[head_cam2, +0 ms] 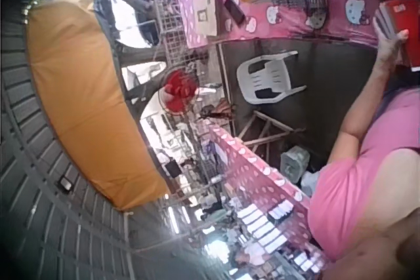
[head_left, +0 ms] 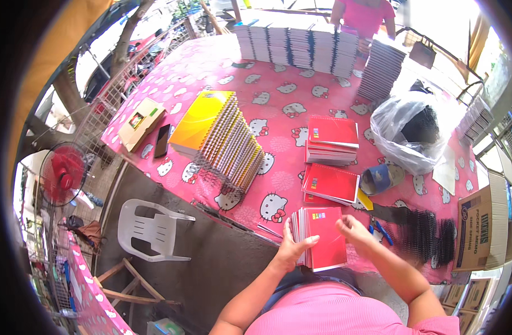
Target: The person takes spiral notebooks out of a cardboard box and places them onto a table, then picks up individual notebooks and inserts a white spiral coil into the punched holes of each one.
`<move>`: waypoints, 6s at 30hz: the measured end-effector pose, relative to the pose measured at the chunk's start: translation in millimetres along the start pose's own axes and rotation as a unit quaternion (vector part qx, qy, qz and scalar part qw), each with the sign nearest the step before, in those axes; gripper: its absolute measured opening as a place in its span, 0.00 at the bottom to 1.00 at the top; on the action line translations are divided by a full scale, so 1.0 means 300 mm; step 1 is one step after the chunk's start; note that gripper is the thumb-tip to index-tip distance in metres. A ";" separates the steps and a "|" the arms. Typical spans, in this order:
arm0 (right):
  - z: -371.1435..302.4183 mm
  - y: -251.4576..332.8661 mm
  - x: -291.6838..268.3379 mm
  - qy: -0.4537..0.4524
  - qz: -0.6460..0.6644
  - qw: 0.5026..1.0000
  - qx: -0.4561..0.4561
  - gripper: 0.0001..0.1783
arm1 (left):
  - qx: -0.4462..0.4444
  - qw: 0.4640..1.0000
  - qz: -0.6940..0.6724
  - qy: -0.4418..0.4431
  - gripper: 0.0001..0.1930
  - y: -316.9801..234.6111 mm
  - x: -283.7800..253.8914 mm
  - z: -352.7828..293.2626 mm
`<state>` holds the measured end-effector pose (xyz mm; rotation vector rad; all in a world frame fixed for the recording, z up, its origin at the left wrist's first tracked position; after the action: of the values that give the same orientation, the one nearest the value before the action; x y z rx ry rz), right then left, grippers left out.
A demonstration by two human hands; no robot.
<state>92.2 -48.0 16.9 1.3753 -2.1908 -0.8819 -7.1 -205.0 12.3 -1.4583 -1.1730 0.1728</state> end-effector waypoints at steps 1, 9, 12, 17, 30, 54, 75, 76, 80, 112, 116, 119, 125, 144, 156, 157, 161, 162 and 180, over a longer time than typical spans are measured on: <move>-0.018 -0.006 -0.001 -0.046 -0.011 0.999 -0.005 0.29 | -0.010 1.000 0.026 -0.007 0.65 -0.009 0.013 0.003; -0.103 0.010 0.025 0.050 0.274 0.958 0.068 0.25 | -0.087 0.996 0.031 0.013 0.62 -0.020 -0.045 0.037; -0.101 0.018 0.048 0.072 0.217 0.974 0.003 0.27 | -0.073 0.993 0.097 0.000 0.59 -0.010 -0.036 0.043; -0.097 0.010 0.032 0.061 0.263 0.961 0.054 0.28 | -0.160 0.985 -0.037 0.049 0.51 -0.043 -0.051 0.061; -0.081 0.024 0.032 0.072 0.274 0.956 0.071 0.27 | -0.115 0.992 0.052 -0.004 0.40 -0.035 -0.066 0.075; -0.266 0.270 -0.202 0.000 0.045 0.981 -0.186 0.37 | -0.049 0.999 -0.008 -0.014 0.27 -0.059 -0.123 0.067; 0.236 1.057 -0.212 -0.237 -0.622 0.649 -0.369 0.53 | -0.053 0.990 0.063 0.117 0.37 -0.419 -0.050 0.235; 0.099 1.045 -0.170 -0.244 -0.553 0.668 -0.434 0.55 | -0.044 0.986 0.082 0.136 0.37 -0.427 -0.039 0.249; -0.102 0.632 -0.118 -0.004 -0.239 0.926 -0.292 0.59 | -0.063 0.951 0.178 0.247 0.39 -0.449 0.106 0.317; 0.074 0.122 -0.054 0.041 0.180 0.980 -0.076 0.51 | -0.087 0.983 0.097 0.130 0.51 -0.131 0.010 0.438; 0.067 0.050 -0.159 -0.122 -0.021 0.988 -0.097 0.59 | -0.068 0.988 0.086 0.111 0.55 -0.105 -0.007 0.373; -0.061 0.218 -0.203 -0.298 -0.013 0.948 -0.107 0.57 | -0.064 0.987 0.127 0.072 0.59 -0.125 -0.055 0.366; -0.135 0.222 -0.223 -0.369 -0.069 0.908 -0.185 0.28 | 0.085 0.969 0.224 0.056 0.57 -0.309 -0.010 0.321; -0.193 0.035 -0.532 -0.570 -0.275 0.772 -0.052 0.20 | 0.517 0.633 0.537 0.210 0.08 -0.409 0.462 0.192; -0.307 0.092 -0.522 -0.599 -0.230 0.717 -0.272 0.16 | 0.501 0.650 0.525 0.224 0.12 -0.427 0.475 0.204; -0.325 0.178 -0.432 -0.525 -0.234 0.747 -0.336 0.20 | 0.504 0.649 0.524 0.222 0.12 -0.424 0.474 0.204; -0.349 0.346 -0.203 -0.345 -0.134 0.846 -0.385 0.21 | 0.496 0.660 0.524 0.208 0.10 -0.426 0.454 0.210; -0.349 0.355 -0.198 -0.349 -0.130 0.845 -0.383 0.20 | 0.502 0.654 0.527 0.208 0.10 -0.428 0.459 0.206; -0.314 0.420 -0.154 -0.341 -0.281 0.821 -0.361 0.11 | 0.509 0.672 0.501 0.196 0.14 -0.412 0.449 0.204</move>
<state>90.1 5.5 171.8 1.4062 -1.4597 -2.4305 -51.6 -92.6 162.6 -0.8378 0.2781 1.0364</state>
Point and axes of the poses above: each hand's wrist, its own z-axis towards the middle knuckle, its own x-axis out of the palm, y = z × x, the point moved 5 cm from there along z, towards the middle knuckle, and after that the axes turned 14 degrees about x, right-handed, at the moved point
